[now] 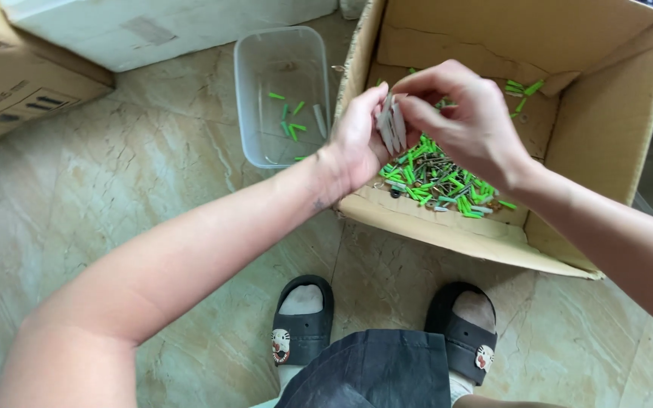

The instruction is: Sorting various wall anchors and hardware into different containers.

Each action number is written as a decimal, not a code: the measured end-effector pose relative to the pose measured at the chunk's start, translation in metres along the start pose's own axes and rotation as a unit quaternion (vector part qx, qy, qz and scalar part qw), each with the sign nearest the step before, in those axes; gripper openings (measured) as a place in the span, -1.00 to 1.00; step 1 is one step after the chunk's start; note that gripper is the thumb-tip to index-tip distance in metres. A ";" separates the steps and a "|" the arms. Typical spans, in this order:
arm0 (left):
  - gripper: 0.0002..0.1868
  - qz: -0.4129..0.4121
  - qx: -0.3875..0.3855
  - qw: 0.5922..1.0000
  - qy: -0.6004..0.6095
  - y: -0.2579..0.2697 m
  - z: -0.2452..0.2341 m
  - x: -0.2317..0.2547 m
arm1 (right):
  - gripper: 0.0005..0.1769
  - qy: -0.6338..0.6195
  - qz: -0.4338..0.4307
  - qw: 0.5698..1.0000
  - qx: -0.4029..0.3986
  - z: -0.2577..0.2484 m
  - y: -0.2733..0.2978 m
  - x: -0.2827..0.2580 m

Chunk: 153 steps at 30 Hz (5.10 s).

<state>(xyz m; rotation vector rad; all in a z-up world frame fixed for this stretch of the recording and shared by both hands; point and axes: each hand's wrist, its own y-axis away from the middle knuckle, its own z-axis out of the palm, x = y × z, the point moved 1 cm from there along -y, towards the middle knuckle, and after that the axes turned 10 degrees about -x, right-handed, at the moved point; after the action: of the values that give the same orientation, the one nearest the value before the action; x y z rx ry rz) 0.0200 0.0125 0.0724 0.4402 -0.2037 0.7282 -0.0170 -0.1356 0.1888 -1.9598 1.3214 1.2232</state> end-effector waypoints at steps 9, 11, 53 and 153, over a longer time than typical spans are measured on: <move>-0.65 0.113 0.087 0.984 -0.103 0.036 -0.075 0.122 | -0.74 -0.170 0.064 0.983 -0.007 -0.003 0.002 0.036; -0.70 0.123 0.214 0.963 -0.111 0.033 -0.126 0.134 | -0.72 -0.167 0.108 0.979 -0.030 0.002 0.001 0.046; -0.73 -0.021 0.220 0.892 -0.394 -0.027 -0.062 -0.029 | -0.63 0.307 0.234 0.920 0.072 -0.093 0.017 0.296; -0.59 -0.059 0.199 0.955 -0.212 -0.037 -0.092 -0.033 | -0.78 0.406 -0.179 0.862 -0.245 0.036 0.027 0.169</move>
<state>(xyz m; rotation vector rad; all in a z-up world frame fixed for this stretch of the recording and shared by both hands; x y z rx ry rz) 0.0242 0.0102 -0.0316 0.9888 -0.4325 0.5481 -0.0336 -0.2000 0.0271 -3.1336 0.9154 0.5661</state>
